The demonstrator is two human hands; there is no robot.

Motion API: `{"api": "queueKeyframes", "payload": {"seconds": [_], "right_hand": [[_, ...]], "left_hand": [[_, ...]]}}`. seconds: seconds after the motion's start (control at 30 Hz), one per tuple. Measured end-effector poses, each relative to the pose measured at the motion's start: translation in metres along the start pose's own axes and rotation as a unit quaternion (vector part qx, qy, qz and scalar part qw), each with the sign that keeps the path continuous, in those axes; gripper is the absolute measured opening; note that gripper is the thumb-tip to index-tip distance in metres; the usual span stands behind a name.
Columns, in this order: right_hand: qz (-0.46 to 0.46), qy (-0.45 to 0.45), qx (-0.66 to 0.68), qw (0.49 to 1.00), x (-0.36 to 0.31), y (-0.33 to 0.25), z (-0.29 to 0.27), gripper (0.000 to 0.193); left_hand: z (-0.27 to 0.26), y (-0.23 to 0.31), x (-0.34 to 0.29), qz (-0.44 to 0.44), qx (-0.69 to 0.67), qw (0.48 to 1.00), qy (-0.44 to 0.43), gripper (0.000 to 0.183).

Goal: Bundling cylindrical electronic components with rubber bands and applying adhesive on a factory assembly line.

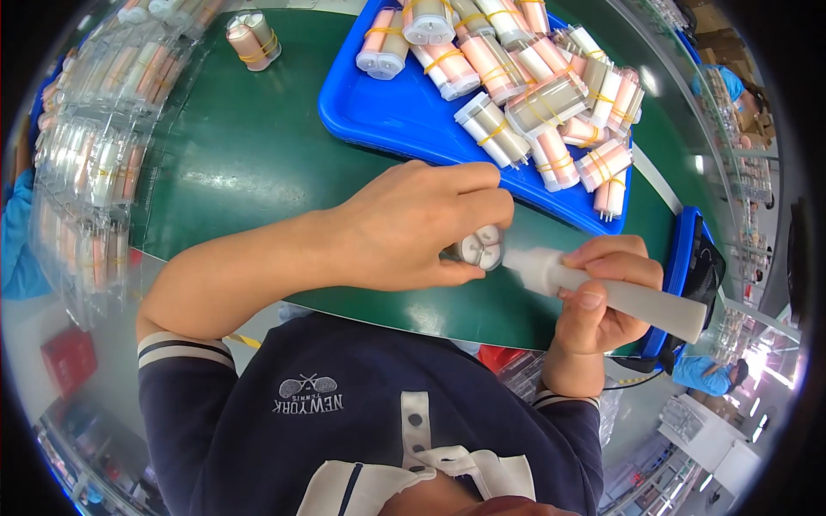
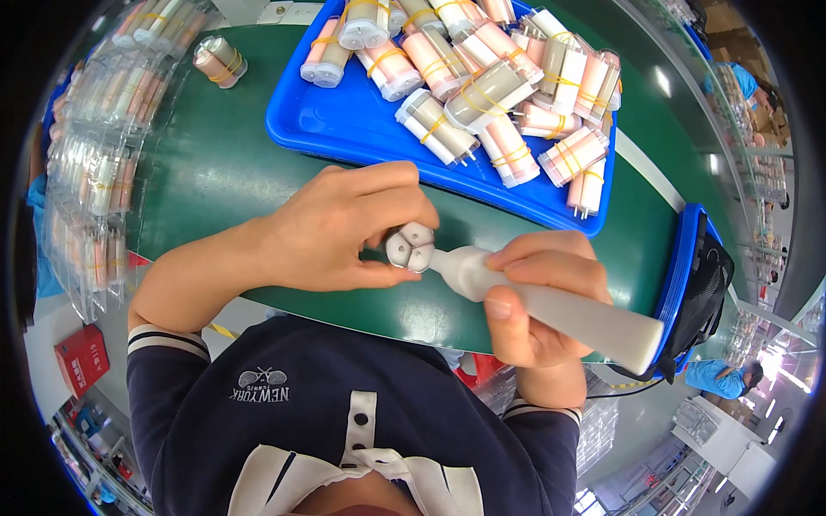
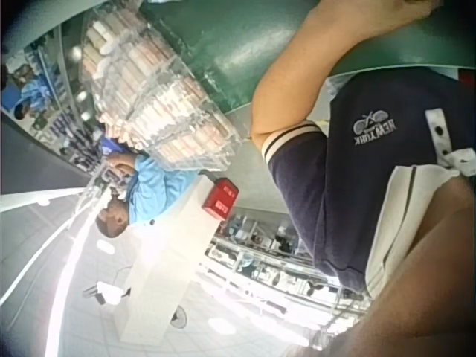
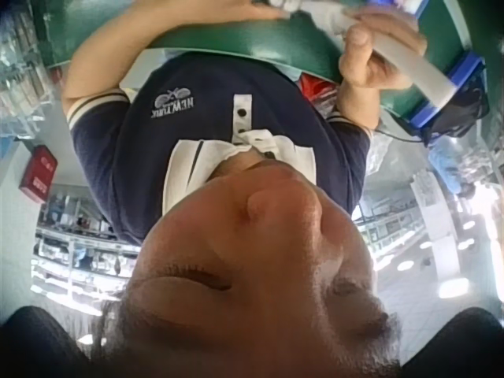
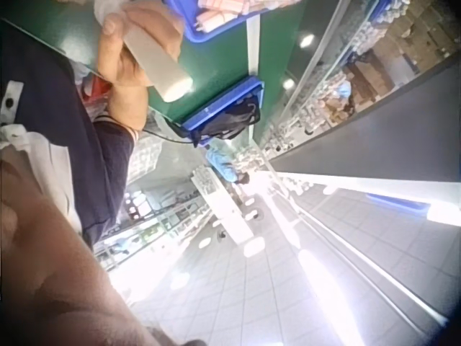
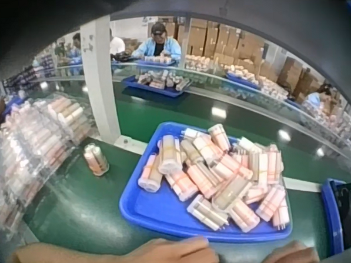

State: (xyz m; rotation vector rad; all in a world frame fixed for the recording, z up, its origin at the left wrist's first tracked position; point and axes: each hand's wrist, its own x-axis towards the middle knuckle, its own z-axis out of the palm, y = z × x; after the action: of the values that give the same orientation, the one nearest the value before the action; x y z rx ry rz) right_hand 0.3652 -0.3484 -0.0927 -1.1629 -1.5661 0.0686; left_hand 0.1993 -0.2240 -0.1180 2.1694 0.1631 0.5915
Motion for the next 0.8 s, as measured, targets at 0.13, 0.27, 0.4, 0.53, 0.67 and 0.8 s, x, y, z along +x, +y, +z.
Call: {"api": "queueKeyframes", "payload": {"seconds": [0.13, 0.27, 0.4, 0.53, 0.67, 0.8], "right_hand": [[-0.004, -0.052, -0.019, 0.998, 0.001, 0.000, 0.004, 0.022], [-0.016, -0.083, -0.060, 0.995, 0.004, -0.004, 0.005, 0.024], [-0.025, -0.081, -0.079, 0.993, 0.005, -0.005, 0.007, 0.024], [-0.011, -0.083, -0.080, 0.993, 0.004, -0.007, 0.011, 0.024], [-0.028, -0.115, -0.070, 0.990, 0.005, 0.002, 0.009, 0.024], [-0.047, 0.081, 0.052, 0.994, 0.004, 0.014, 0.012, 0.012]], "left_hand": [[0.003, 0.001, -0.001, 0.005, 0.021, 1.000, 0.022, 0.036], [0.007, 0.000, -0.002, 0.019, 0.057, 0.997, 0.053, 0.037], [0.007, 0.001, 0.000, 0.026, 0.064, 0.996, 0.059, 0.037], [0.007, 0.000, -0.001, 0.029, 0.073, 0.995, 0.058, 0.038], [0.008, -0.001, -0.001, 0.027, 0.082, 0.994, 0.061, 0.037], [-0.008, 0.002, 0.003, -0.036, -0.052, 0.998, 0.005, 0.032]]}}
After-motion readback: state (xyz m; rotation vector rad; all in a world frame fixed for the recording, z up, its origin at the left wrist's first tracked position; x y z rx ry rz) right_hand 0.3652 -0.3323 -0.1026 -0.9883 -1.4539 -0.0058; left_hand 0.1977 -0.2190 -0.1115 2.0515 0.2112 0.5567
